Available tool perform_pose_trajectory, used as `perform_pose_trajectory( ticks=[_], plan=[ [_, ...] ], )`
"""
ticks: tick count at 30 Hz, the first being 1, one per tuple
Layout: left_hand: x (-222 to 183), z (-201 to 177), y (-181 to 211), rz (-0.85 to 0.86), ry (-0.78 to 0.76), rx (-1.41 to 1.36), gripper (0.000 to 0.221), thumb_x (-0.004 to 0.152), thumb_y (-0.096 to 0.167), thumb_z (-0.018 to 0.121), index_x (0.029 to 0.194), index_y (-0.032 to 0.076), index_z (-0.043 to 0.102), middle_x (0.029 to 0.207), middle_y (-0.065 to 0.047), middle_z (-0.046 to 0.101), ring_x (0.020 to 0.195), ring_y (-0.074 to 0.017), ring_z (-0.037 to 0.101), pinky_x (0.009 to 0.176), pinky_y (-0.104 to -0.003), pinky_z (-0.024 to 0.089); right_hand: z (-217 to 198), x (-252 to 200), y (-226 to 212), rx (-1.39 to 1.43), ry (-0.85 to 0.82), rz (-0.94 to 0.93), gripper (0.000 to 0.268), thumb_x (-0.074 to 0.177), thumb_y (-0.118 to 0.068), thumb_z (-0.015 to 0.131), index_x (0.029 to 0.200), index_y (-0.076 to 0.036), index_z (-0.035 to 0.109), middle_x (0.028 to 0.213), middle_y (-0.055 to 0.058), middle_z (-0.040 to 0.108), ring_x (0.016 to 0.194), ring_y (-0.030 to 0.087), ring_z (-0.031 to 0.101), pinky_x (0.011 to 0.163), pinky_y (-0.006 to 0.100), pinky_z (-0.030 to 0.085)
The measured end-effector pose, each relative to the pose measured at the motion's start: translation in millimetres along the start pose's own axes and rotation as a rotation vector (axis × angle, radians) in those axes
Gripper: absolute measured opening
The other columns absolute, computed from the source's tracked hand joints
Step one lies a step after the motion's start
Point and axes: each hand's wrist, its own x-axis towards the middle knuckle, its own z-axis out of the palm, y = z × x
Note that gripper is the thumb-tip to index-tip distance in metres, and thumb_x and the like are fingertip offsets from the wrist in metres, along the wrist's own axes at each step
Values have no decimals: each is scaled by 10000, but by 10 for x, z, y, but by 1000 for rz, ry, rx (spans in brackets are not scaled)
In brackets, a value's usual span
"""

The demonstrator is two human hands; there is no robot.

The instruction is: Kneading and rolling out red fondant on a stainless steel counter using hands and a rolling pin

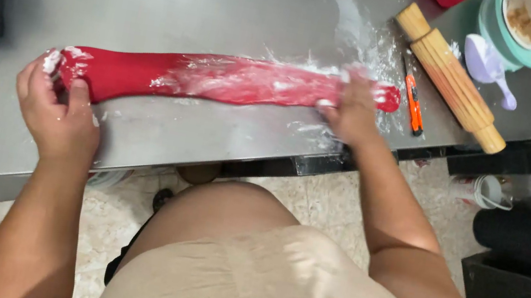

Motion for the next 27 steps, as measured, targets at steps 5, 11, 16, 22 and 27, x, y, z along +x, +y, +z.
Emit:
perform_pose_trajectory(
  ticks=[5, 11, 16, 22, 27],
  plan=[
    [29, 65, -44, -19, 23, 87, 382, 1078, 102, 553, 1387, -124, 564, 1286, -306, 595, 1194, -451, 560, 1069, -507, 419, 132, -15, -6, -228, -168, 334, 1020, 985, -712, 287, 1613, 65, 82, 1684, 297, 79, 1556, 443, -36, 1242, 553, -17],
    [-76, 108, -340, 21, 107, -4, 438, 1118, 245, 436, 1443, -46, 471, 1324, -241, 495, 1236, -462, 537, 1085, -498, 418, 1156, 868, -2072, -43, 215, -638, 990, 970, -792, 459, 1610, -99, 159, 1631, 296, 320, 1496, 535, 321, 1236, 684, 183],
    [-98, 94, -277, -133, 446, -616, 358, 1151, 127, 316, 1424, -92, 394, 1332, -256, 436, 1229, -332, 484, 1128, -416, 446, 1250, 1222, -3519, -105, -1, -812, 837, 945, -647, 617, 1502, -36, 491, 1618, 167, 375, 1533, 372, 301, 1284, 558, 219],
    [-155, 42, -421, -283, 372, -639, 337, 1177, 203, 379, 1463, 26, 395, 1460, -154, 453, 1354, -216, 460, 1213, -336, 368, 1152, 1150, -2453, 130, 177, -963, 830, 978, -625, 596, 1491, 14, 458, 1538, 332, 430, 1481, 533, 319, 1222, 656, 186],
    [-127, 196, -516, -287, 286, -616, 393, 1137, 261, 430, 1479, 67, 411, 1435, -124, 494, 1376, -235, 456, 1210, -393, 336, 514, 625, -1067, -216, -165, -48, 928, 978, -639, 527, 1639, -52, 245, 1651, 277, 292, 1551, 427, 222, 1271, 557, 125]
  ],
)
